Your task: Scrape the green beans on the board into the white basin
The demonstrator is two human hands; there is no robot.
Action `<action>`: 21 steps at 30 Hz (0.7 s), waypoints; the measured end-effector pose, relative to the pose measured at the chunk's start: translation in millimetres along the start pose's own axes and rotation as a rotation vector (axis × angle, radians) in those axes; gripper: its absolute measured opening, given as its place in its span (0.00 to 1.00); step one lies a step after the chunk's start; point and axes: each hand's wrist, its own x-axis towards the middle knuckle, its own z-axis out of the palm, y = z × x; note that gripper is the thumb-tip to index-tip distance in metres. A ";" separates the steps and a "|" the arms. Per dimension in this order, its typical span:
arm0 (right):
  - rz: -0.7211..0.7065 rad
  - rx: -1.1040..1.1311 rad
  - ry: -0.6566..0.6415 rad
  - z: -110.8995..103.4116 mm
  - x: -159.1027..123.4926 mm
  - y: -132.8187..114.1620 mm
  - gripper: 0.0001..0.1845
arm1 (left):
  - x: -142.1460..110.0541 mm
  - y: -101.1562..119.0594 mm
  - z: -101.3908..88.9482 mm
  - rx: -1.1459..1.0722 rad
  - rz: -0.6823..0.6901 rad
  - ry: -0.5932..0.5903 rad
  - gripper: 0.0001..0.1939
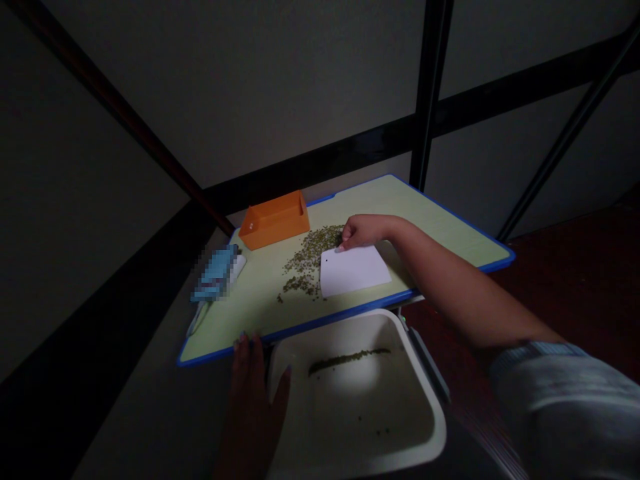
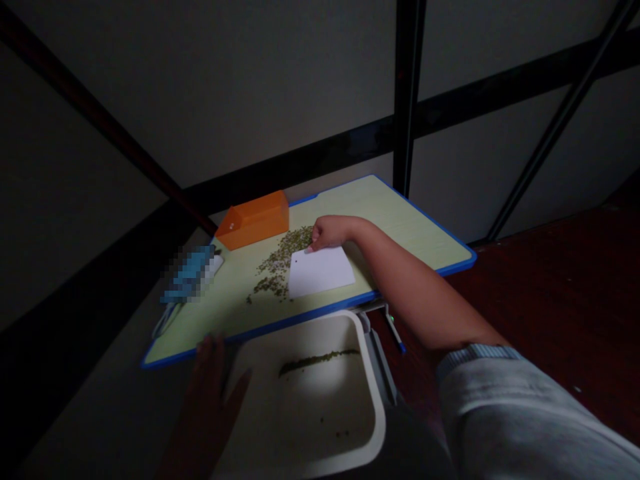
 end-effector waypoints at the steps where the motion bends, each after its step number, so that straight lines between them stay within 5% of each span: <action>1: 0.007 -0.012 -0.005 -0.2 0.2 0.8 0.16 | 0.0 -0.2 0.3 0.001 0.000 0.005 0.38; 21: -0.057 -0.004 0.008 8.6 3.5 -4.8 0.18 | -2.3 -3.5 3.0 -0.015 0.045 0.043 0.36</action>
